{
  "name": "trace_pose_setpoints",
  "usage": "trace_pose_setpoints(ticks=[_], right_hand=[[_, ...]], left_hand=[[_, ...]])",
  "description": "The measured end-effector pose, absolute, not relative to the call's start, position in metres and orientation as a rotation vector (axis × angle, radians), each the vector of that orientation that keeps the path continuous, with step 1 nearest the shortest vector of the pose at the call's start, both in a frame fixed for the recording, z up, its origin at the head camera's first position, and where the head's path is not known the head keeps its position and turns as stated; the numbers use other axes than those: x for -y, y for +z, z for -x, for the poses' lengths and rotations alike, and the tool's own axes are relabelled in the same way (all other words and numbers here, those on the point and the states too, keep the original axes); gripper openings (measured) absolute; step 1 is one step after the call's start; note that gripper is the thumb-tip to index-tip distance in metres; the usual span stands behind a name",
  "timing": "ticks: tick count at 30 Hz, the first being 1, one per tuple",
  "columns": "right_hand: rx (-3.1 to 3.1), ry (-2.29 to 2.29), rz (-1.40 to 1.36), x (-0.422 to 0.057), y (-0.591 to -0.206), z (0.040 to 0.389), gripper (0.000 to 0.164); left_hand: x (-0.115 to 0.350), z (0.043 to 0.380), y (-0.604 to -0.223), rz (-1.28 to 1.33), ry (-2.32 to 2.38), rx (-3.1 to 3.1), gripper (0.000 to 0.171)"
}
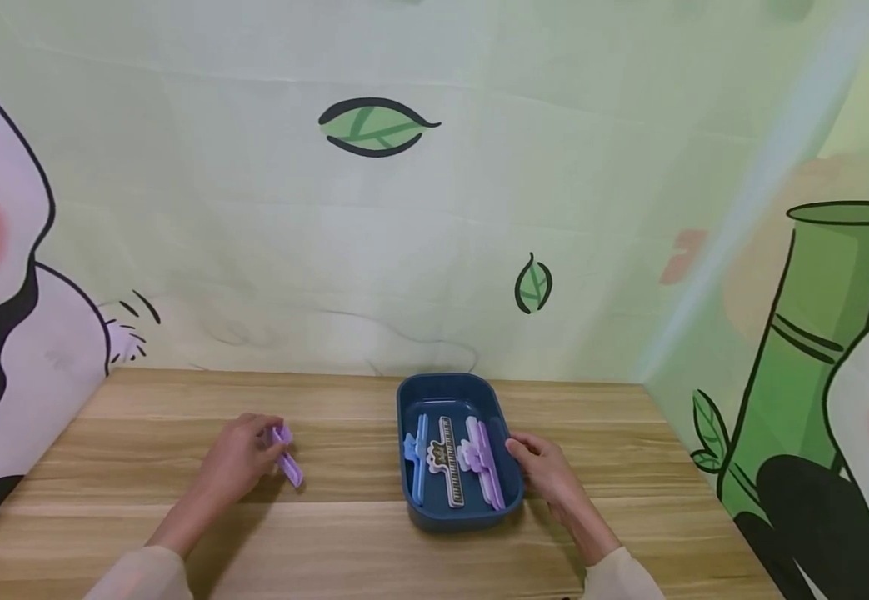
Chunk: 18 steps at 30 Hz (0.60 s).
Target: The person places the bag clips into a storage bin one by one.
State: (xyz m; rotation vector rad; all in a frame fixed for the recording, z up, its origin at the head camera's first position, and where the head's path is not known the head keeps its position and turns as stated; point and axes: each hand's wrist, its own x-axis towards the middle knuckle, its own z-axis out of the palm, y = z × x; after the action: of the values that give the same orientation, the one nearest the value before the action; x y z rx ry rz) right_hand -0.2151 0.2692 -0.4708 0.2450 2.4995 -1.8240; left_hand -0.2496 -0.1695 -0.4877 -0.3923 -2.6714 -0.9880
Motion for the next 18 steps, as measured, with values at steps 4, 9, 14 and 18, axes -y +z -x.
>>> trace_pose_setpoints(ticks=[4,9,14,18], right_hand=[[-2.508,-1.812,-0.251,-0.269,-0.471,0.215,0.037],[-2.505,-1.824,-0.236,-0.270,-0.471,0.216,0.038],[-2.512,-1.828,-0.229,-0.270,-0.471,0.216,0.040],[-2.509,-1.833,-0.229,-0.270,-0.471,0.216,0.040]], left_hand=[[0.171,0.246,-0.483,0.377,-1.103,2.640,0.037],[0.168,0.238,-0.472,0.357,-1.274,2.598,0.039],[0.164,0.232,-0.462,0.302,-1.416,2.579,0.041],[0.162,0.229,-0.455,0.280,-1.492,2.560,0.042]])
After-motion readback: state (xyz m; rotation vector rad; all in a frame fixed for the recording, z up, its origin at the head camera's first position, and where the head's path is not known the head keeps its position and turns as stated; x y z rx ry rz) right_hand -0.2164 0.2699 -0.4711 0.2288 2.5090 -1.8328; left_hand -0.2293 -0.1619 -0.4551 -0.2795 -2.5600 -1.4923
